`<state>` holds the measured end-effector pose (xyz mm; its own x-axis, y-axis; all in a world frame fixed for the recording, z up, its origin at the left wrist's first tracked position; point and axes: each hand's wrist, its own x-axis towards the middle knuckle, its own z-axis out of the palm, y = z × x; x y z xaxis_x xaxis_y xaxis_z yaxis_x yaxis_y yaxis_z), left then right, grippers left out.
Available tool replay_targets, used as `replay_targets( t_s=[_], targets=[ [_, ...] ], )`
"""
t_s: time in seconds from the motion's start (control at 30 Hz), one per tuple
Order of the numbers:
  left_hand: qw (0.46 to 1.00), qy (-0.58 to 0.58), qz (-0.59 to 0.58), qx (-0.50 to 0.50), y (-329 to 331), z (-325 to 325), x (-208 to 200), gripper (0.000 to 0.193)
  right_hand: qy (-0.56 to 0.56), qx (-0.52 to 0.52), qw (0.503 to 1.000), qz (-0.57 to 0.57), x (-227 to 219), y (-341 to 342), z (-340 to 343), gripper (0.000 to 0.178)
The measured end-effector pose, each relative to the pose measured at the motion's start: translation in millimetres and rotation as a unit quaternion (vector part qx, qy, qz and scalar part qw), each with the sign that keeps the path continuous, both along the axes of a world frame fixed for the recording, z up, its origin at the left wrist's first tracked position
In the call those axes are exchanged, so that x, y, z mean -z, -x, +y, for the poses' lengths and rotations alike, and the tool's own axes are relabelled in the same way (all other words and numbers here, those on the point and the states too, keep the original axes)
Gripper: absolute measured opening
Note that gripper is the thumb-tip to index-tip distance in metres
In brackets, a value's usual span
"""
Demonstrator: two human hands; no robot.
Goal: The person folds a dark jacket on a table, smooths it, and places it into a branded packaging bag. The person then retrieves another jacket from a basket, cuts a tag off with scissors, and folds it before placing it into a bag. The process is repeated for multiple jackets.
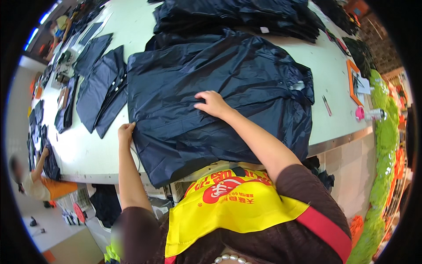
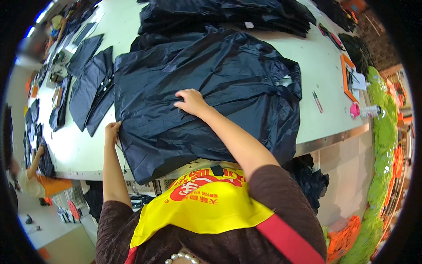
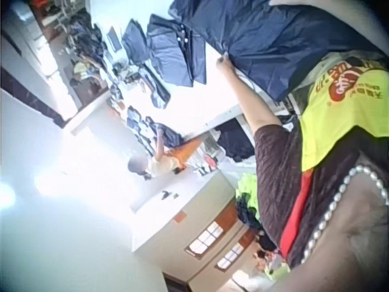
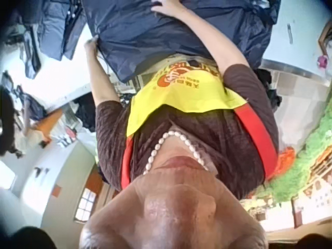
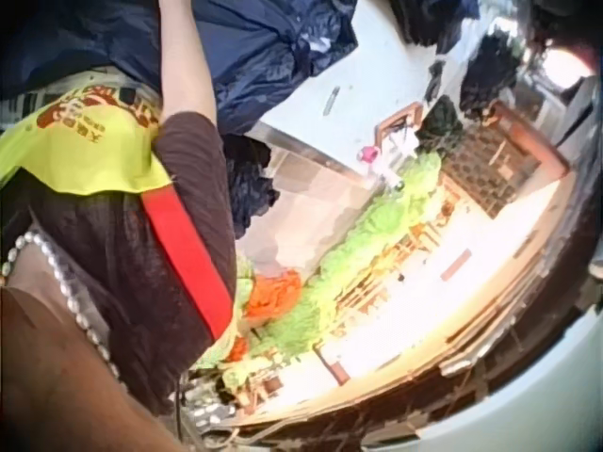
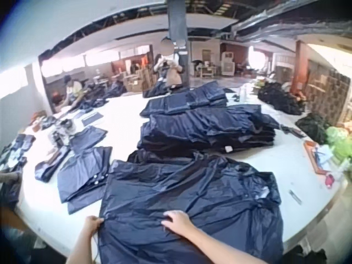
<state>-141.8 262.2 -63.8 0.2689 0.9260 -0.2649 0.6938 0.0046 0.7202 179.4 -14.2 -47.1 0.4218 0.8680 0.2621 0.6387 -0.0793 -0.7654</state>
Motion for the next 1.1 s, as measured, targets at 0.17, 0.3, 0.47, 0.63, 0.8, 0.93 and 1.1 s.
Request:
replay_targets(
  t_s=[0.17,0.3,0.47,0.63,0.8,0.93,1.1],
  targets=[
    [0.956,-0.290,0.037,0.024,-11,-71,-28,0.027,-0.041,0.344,0.894,-0.284,-53,-72,-199,0.031],
    [0.963,-0.047,-0.222,0.142,-113,-205,-94,0.015,-0.019,0.662,0.748,0.054,26,-151,-373,0.074],
    [0.817,0.346,-0.173,0.428,-193,-348,-101,0.063,-0.048,0.255,0.665,0.701,-58,-106,-276,0.025],
    [0.818,0.285,-0.345,0.362,-191,-406,-57,0.059,-0.001,-0.073,0.961,0.266,-140,36,-187,0.025],
    [0.826,0.345,-0.432,-0.110,-141,-337,-71,0.024,-0.056,0.042,0.997,-0.019,-78,-34,-243,0.024],
    [0.883,0.192,-0.407,-0.132,-82,-297,-137,0.050,0.310,0.420,0.813,-0.257,-11,-165,-358,0.057],
    [0.967,-0.009,-0.249,0.051,-36,-297,-179,0.053,0.422,0.454,0.763,-0.181,-8,-237,-381,0.067]
  ],
)
